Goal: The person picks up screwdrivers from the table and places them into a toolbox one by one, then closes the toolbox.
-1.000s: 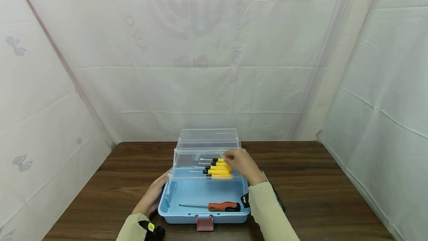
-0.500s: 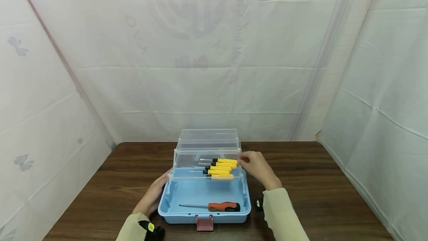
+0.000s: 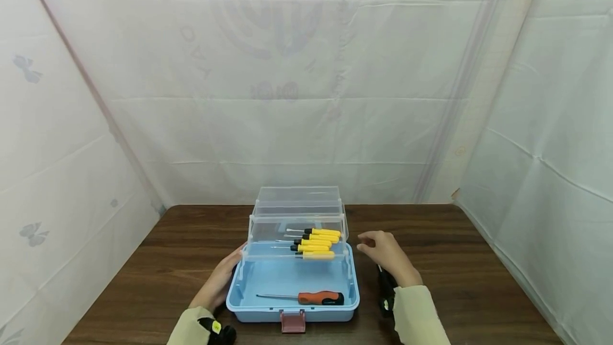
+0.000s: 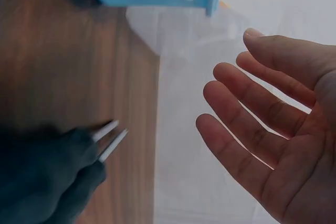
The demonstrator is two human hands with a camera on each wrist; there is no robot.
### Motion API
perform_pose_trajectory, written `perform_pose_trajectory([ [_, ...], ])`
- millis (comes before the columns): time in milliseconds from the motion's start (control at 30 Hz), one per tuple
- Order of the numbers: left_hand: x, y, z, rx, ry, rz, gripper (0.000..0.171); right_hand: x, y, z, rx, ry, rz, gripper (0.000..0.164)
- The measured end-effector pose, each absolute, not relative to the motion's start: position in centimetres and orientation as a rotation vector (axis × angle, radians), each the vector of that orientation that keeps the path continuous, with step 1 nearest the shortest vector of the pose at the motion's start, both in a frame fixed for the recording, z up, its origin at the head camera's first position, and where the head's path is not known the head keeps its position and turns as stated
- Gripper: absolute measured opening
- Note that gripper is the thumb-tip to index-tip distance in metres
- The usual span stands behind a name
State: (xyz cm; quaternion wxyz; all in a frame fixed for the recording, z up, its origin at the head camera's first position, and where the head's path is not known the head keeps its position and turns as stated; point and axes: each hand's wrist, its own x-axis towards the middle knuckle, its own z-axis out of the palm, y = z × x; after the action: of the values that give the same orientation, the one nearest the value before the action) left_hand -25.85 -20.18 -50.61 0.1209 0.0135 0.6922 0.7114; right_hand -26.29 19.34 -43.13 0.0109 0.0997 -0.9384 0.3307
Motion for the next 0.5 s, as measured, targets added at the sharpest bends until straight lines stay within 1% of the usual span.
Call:
perform_pose_trajectory([
  [333, -25.8, -20.2, -50.5, 0.051, 2.02, 2.077, 0.066, -25.5, 22.0, -44.7, 0.326, -2.963, 1.009, 0.033],
  [500, -25.8, -20.1, -50.5, 0.041, 2.024, 2.073, 0.067, -25.2, 23.1, -45.4, 0.278, -2.979, 1.011, 0.034],
])
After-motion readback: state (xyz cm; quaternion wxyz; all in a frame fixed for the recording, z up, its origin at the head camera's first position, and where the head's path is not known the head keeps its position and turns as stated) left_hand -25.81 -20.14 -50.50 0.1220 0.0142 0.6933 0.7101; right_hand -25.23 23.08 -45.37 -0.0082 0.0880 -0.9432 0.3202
